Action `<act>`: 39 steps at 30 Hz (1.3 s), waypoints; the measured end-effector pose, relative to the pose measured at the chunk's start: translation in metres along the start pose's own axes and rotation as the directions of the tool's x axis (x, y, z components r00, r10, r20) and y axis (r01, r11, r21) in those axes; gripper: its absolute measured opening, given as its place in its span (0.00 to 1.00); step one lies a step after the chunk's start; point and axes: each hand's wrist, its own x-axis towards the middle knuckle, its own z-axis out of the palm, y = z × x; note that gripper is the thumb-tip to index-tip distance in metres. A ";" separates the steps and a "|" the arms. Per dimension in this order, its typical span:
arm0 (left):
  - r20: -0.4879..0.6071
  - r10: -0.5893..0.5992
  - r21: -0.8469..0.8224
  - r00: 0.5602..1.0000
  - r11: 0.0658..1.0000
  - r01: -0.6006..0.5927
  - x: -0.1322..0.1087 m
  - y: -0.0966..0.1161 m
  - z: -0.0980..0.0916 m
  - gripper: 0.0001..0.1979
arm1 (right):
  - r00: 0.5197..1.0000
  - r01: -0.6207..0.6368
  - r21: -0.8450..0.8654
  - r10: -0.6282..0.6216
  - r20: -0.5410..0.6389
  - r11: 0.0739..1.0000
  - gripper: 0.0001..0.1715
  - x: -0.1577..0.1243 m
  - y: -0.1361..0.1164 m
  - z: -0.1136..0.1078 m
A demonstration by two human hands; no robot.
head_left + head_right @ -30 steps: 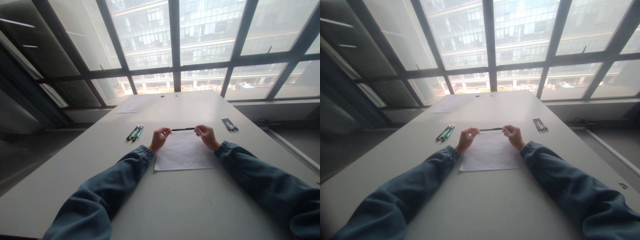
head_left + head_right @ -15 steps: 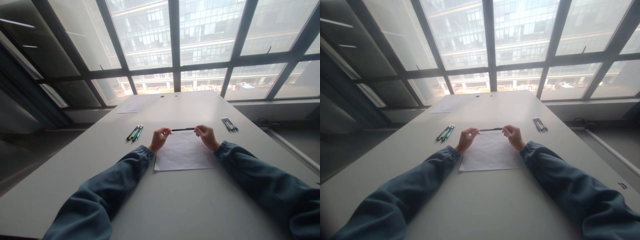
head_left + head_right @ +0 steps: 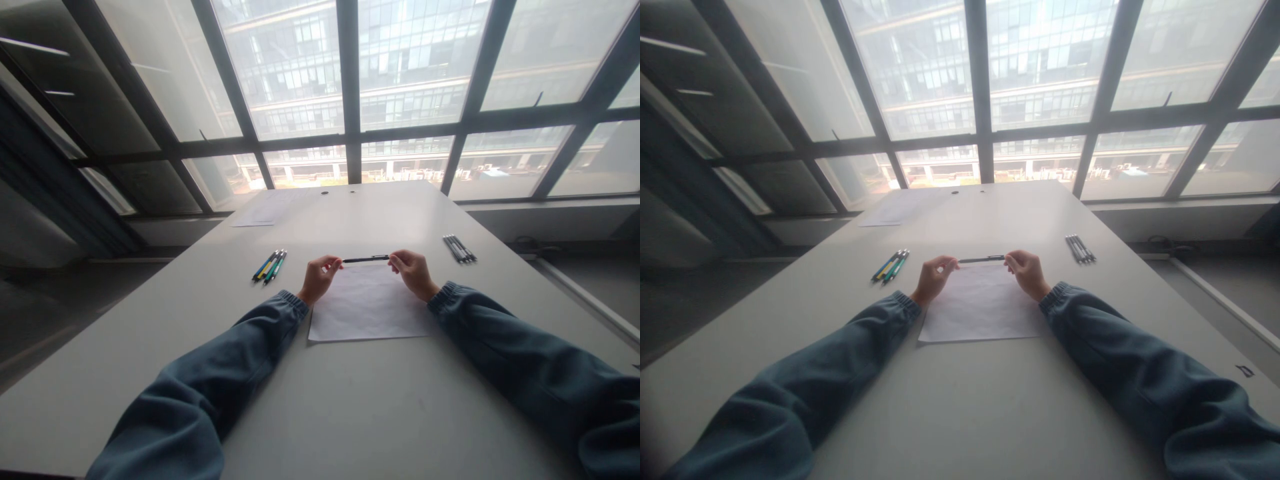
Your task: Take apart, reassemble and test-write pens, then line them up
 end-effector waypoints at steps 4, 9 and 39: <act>0.006 0.001 0.002 1.000 1.000 -0.001 0.000 -0.001 0.000 0.16 | 1.000 0.005 -0.019 -0.005 0.005 1.000 0.20 0.000 0.002 0.000; 0.012 -0.003 -0.003 1.000 1.000 0.003 0.000 0.000 -0.001 0.17 | 1.000 0.007 -0.032 -0.007 0.009 0.999 0.21 0.000 0.003 0.000; 0.041 -0.002 0.000 0.999 1.000 0.002 -0.001 -0.001 -0.001 0.19 | 1.000 0.023 -0.088 -0.021 0.016 0.996 0.24 -0.001 -0.002 0.000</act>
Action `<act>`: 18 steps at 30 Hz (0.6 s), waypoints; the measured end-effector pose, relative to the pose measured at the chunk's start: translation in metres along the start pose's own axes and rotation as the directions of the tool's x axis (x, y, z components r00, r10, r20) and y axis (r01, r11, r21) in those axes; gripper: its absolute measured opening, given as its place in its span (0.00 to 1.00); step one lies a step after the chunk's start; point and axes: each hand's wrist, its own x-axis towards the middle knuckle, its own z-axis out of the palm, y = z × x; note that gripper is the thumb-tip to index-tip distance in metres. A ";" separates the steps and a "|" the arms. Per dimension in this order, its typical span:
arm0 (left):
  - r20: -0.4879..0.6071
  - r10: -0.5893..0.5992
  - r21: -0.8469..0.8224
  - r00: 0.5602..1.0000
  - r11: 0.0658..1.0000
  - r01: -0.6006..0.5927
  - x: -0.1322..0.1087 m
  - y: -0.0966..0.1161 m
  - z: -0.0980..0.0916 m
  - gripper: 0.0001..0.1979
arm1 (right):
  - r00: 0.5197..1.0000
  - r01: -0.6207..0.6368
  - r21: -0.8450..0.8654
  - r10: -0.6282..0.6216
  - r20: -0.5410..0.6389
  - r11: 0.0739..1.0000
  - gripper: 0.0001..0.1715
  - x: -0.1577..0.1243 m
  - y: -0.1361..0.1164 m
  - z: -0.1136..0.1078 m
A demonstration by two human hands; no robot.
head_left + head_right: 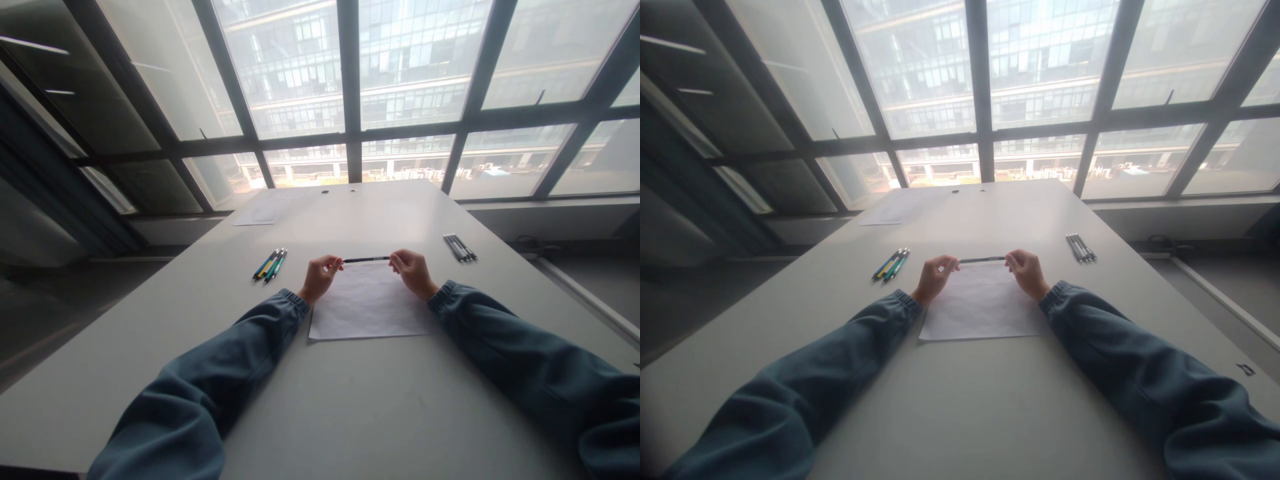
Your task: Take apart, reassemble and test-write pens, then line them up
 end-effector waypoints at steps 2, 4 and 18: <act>0.003 -0.002 0.000 1.000 1.000 0.002 0.000 0.000 0.000 0.19 | 1.000 0.002 -0.008 -0.002 -0.003 1.000 0.24 0.000 0.001 0.000; 0.006 -0.004 -0.002 1.000 1.000 0.004 0.000 0.000 0.000 0.19 | 1.000 0.002 -0.019 -0.002 -0.005 1.000 0.24 0.000 0.002 0.000; 0.014 -0.007 -0.016 1.000 1.000 0.007 0.000 0.000 0.001 0.21 | 1.000 0.003 -0.063 -0.003 0.003 0.998 0.25 -0.001 -0.002 0.001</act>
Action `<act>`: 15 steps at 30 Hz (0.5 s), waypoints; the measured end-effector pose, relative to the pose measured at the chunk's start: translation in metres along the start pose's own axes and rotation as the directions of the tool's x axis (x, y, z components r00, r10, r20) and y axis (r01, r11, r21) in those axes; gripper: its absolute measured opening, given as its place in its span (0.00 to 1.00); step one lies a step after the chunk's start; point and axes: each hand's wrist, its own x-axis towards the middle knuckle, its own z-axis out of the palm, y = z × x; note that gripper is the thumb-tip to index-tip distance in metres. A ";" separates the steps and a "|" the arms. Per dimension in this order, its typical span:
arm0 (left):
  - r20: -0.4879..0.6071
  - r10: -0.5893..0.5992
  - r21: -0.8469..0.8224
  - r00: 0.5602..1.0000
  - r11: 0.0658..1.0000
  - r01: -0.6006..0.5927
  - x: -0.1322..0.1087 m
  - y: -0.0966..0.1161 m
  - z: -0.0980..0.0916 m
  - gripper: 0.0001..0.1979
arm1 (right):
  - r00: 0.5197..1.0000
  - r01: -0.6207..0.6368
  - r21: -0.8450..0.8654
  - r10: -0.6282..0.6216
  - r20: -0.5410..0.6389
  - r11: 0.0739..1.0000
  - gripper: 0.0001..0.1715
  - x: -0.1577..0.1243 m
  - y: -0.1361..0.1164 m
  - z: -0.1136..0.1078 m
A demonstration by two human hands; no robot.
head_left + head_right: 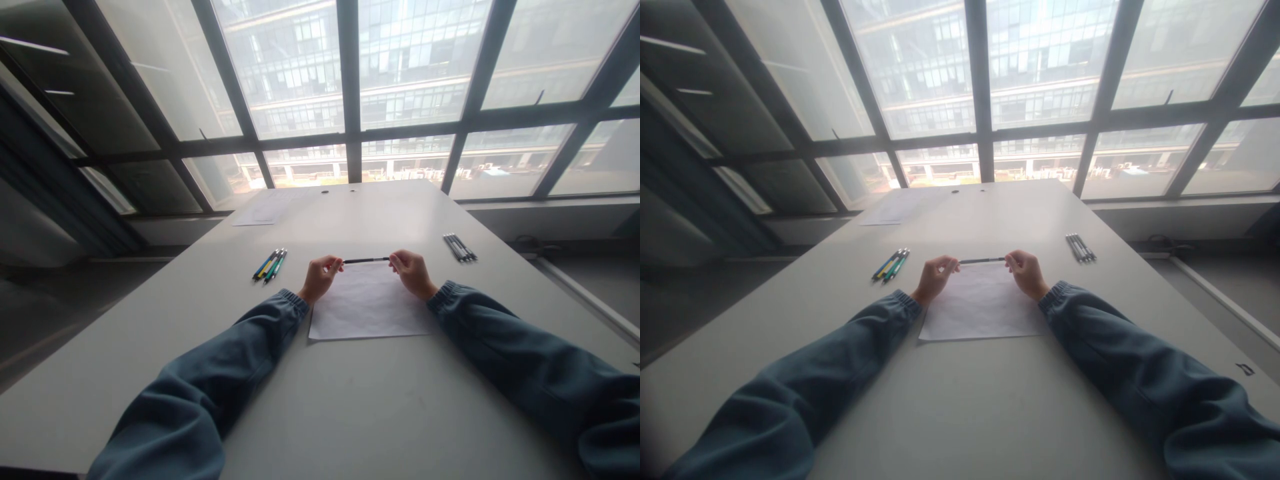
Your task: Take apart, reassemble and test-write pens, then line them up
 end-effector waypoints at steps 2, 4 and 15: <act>0.005 0.001 0.001 1.000 1.000 -0.001 0.000 0.000 0.000 0.20 | 1.000 0.006 -0.003 -0.006 0.002 1.000 0.25 0.000 0.002 0.000; 0.009 -0.002 0.004 1.000 1.000 0.002 0.000 -0.001 0.000 0.20 | 1.000 0.011 -0.008 -0.011 0.003 1.000 0.25 0.001 0.003 0.000; 0.014 -0.015 -0.012 1.000 1.000 0.015 0.000 0.000 0.001 0.20 | 1.000 0.012 -0.030 -0.012 0.008 0.999 0.26 -0.001 0.002 0.000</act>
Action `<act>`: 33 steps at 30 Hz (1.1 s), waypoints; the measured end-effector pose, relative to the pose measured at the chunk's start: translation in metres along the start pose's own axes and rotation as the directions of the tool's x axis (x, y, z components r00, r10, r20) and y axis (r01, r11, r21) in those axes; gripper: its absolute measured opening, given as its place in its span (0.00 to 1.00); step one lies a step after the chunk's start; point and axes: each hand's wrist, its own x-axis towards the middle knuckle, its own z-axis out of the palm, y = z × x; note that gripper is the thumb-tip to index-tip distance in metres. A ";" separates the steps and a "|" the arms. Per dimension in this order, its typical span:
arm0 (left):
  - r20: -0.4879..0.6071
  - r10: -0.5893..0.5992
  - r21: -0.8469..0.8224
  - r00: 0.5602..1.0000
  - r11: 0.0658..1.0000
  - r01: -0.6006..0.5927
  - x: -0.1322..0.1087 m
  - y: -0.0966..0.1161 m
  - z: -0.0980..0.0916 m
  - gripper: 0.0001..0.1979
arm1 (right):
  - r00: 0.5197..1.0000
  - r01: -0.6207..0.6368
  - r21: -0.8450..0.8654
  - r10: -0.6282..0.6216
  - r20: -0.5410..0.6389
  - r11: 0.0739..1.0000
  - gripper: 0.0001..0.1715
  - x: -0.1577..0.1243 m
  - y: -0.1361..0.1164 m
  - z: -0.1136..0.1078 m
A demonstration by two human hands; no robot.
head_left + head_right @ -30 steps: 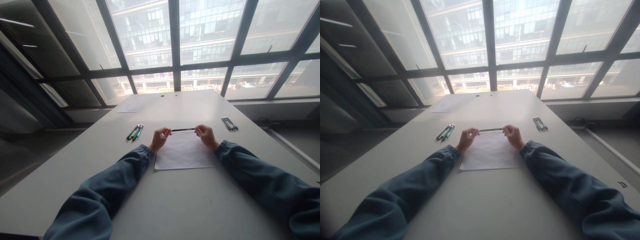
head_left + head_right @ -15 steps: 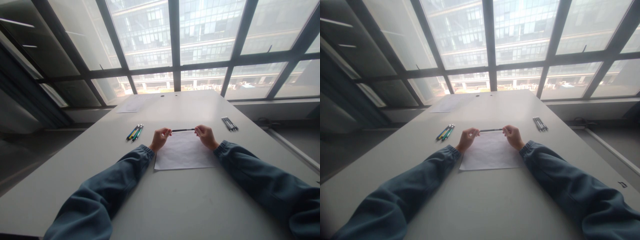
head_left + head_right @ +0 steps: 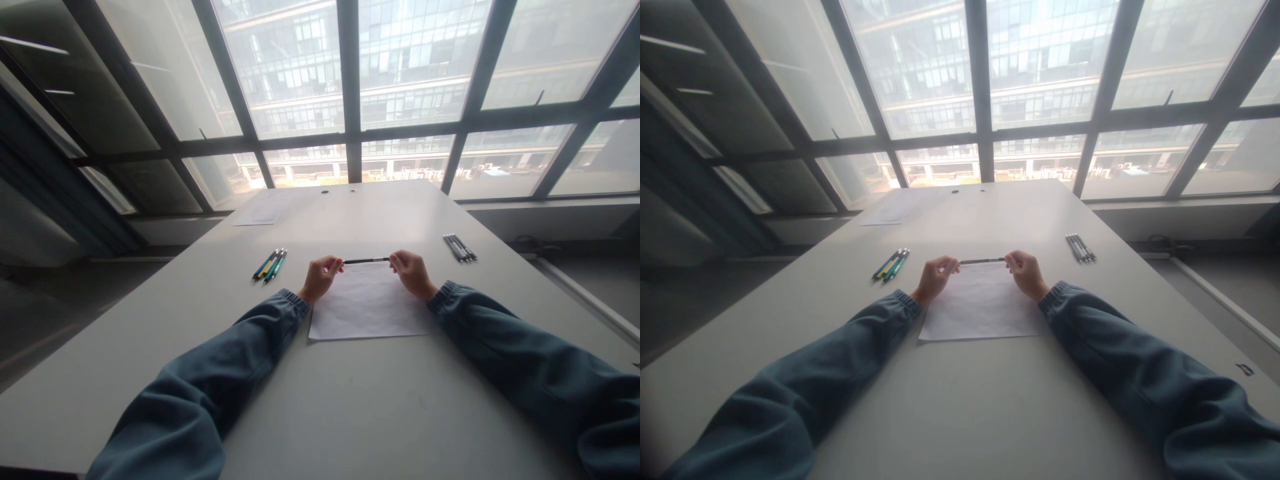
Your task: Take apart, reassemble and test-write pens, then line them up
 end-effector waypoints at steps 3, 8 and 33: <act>0.001 -0.005 -0.009 1.000 1.000 0.005 0.000 0.001 0.000 0.20 | 1.000 0.002 -0.007 -0.002 0.008 1.000 0.26 0.000 0.000 -0.001; 0.004 -0.007 -0.012 1.000 1.000 0.007 0.000 0.002 -0.001 0.21 | 1.000 0.000 -0.011 0.000 0.023 1.000 0.26 0.000 -0.002 -0.001; 0.011 -0.005 -0.043 1.000 0.999 0.005 0.001 0.000 0.000 0.21 | 0.999 0.005 -0.030 -0.004 0.036 1.000 0.25 0.000 0.003 -0.001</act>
